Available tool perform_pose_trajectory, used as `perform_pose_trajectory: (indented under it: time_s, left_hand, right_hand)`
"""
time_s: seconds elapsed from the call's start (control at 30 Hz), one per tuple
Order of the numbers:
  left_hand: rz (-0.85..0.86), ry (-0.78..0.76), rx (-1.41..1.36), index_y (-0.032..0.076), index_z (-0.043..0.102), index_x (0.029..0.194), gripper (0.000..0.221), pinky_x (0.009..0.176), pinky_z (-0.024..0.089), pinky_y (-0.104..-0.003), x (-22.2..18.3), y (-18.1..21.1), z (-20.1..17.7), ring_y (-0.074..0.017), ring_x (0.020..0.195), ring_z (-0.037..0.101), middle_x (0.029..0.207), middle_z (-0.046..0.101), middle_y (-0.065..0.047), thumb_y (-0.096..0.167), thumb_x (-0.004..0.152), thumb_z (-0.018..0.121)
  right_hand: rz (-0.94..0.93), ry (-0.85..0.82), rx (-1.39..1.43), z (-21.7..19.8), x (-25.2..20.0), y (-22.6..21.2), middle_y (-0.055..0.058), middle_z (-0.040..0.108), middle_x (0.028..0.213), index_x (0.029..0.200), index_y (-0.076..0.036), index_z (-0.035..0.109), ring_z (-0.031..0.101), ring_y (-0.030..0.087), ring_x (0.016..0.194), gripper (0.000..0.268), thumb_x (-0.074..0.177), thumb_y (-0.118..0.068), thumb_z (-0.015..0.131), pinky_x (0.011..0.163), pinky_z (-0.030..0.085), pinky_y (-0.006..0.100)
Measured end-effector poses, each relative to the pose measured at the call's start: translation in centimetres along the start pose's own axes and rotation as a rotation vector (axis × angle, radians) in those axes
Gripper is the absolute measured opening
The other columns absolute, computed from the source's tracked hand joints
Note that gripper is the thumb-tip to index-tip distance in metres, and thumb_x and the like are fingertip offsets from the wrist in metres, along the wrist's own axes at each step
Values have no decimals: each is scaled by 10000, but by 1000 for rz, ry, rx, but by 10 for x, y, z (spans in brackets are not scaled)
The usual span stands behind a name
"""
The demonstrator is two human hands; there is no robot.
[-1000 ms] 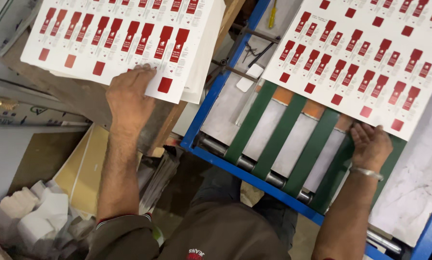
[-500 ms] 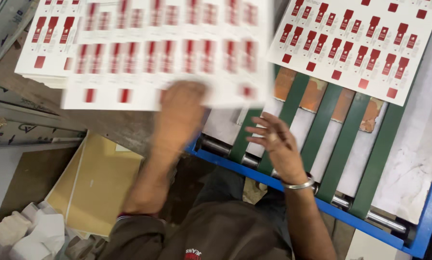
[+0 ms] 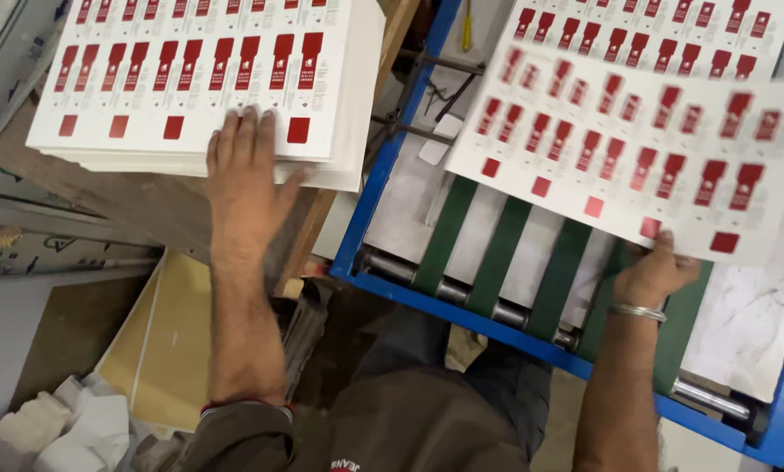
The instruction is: The person repeatedly picks up sheets of printed paper from a stack on the left and places them onto a conveyor belt on the right. The sheets feature red rectangular graphics and text. The person maintains a steady rhythm, feeding the sheets one by one into the machine.
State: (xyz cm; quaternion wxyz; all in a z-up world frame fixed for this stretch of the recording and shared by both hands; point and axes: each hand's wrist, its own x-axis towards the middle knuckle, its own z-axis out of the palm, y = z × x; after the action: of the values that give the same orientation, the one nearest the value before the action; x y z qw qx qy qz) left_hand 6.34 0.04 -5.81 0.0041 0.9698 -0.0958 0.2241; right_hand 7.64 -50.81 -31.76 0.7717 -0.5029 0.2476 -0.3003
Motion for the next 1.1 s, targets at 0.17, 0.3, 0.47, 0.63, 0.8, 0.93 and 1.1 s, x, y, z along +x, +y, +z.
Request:
perform_pose_trajectory:
  time_s: [0.17,0.3,0.47,0.63,0.8,0.93,1.1]
  left_hand:
    - [-43,36,75,35,656,1399,592,1123,467,-473,-18,-18,15,-345,1333,583,1412,650,-177,234,879,858]
    - [-51,80,53,63,705,1286,479,1053,519,-456,-22,-20,13,-299,1237,652,1299,700,-115,157,844,864]
    - [-44,95,62,56,714,1238,440,998,530,-461,-22,-20,10,-300,1158,670,1233,703,-108,173,843,868]
    - [-40,92,30,56,713,1239,410,998,532,-454,-17,-20,6,-286,1133,672,1219,707,-95,180,878,863]
    - [-5,-2,-18,55,712,1275,488,991,537,-443,-23,-30,-4,-282,1171,673,1256,709,-115,183,822,838]
    - [112,-32,-180,82,698,1332,451,1026,531,-453,-17,-58,-11,-278,1207,670,1306,710,-124,244,926,810]
    - [-19,92,-314,89,714,1271,261,1010,538,-445,-10,-45,-5,-295,1144,676,1216,722,-107,155,1019,700]
  right_hand:
    - [20,18,-11,-12,3,15,198,745,1236,1334,70,574,832,278,966,322,1020,53,504,713,725,367]
    - [83,113,-46,-9,7,32,179,731,1197,1286,30,525,815,249,910,274,1014,30,562,612,732,328]
    - [74,40,-35,-2,26,41,197,764,1221,1364,43,561,821,300,947,309,1055,33,555,657,715,375]
    - [205,-29,101,0,39,42,198,736,1236,1419,6,480,805,318,982,321,1117,-97,513,720,692,409]
    - [328,-182,-39,-17,45,45,232,693,1230,1409,-30,488,765,328,990,324,1109,-152,503,846,718,442]
    - [333,-158,1,-14,21,40,242,646,1208,1359,27,455,744,362,1001,284,1138,-122,552,880,678,480]
    - [386,-448,16,61,-76,-8,225,657,1263,1364,28,526,718,348,1115,352,1108,-204,590,987,627,453]
